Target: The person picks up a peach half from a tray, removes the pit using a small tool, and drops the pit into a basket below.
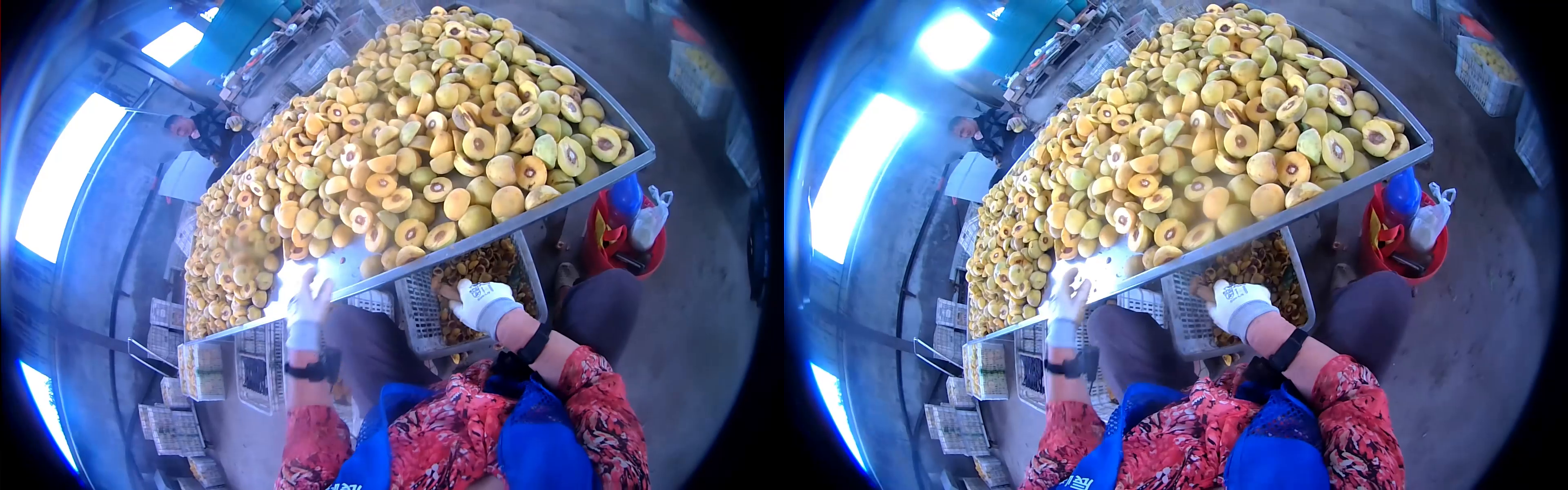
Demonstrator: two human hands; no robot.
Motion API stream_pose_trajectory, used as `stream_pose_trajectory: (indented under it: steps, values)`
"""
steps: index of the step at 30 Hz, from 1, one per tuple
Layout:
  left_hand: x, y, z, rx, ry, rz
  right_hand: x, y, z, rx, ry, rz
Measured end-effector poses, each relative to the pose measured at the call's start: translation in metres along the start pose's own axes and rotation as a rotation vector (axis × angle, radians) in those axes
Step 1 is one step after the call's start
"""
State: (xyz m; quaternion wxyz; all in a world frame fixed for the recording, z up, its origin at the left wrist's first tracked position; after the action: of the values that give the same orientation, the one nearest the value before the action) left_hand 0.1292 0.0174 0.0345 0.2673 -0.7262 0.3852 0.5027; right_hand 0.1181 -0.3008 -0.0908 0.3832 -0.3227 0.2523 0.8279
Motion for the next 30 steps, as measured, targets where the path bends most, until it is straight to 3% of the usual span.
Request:
stream_pose_trajectory:
  steps: [4,5,8,12,13,14,16,17,18,20,22,24,26,29,30]
  values:
    - [0.085,-0.026,-0.063,0.222,-0.334,0.282,0.000,-0.003,-0.011,0.054,-0.119,-0.044]
    - [0.097,-0.030,-0.071,0.154,-0.326,0.368,-0.004,-0.002,-0.015,0.097,-0.075,-0.005]
    - [0.104,-0.035,-0.080,0.055,-0.567,0.407,-0.028,0.000,-0.009,0.091,-0.129,-0.155]
    - [0.116,-0.050,-0.061,0.069,-0.420,0.407,-0.016,0.001,-0.020,-0.008,0.066,-0.129]
    - [0.116,-0.053,-0.057,0.122,-0.407,0.278,-0.016,0.005,-0.020,0.009,0.075,-0.103]
    - [0.119,-0.056,-0.048,0.127,-0.408,0.279,-0.024,0.008,-0.013,0.013,0.073,-0.106]
    - [0.111,-0.064,-0.030,0.065,-0.210,0.210,-0.029,0.014,-0.014,0.155,0.031,0.026]
    - [0.097,-0.058,-0.028,0.038,-0.109,0.165,-0.025,0.015,-0.016,-0.009,0.104,-0.100]
    - [0.096,-0.066,-0.016,0.057,0.019,0.111,-0.012,0.010,-0.031,0.123,0.052,0.015]
    - [0.084,-0.068,0.002,0.142,0.390,0.024,-0.015,0.015,-0.025,0.093,-0.107,-0.097]
    - [0.064,-0.027,-0.013,-0.057,0.816,0.320,0.005,0.002,-0.040,0.077,-0.258,-0.140]
    - [0.062,0.005,-0.025,-0.071,1.339,0.674,0.042,0.009,-0.028,0.325,-1.102,0.181]
    - [0.056,0.043,-0.048,-0.128,1.626,0.925,0.039,0.006,-0.009,0.205,-1.147,0.139]
    - [0.066,0.063,-0.044,-0.172,1.751,0.989,0.045,0.007,0.005,0.132,-1.150,0.212]
    - [0.068,0.065,-0.047,-0.158,1.737,1.002,0.031,0.001,0.006,0.002,-0.845,-0.040]
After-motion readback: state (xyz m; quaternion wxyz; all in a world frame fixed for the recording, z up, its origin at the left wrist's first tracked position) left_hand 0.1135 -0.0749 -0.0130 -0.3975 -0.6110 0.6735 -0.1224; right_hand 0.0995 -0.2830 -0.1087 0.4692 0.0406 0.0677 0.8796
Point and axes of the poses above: each hand's wrist, its own y-axis away from the middle knuckle, its own x-axis out of the palm, z = x × y, the point moved 7 cm from there along -y, towards the middle knuckle, and after that the axes turned 15 degrees about -x, right-handed, at the moved point
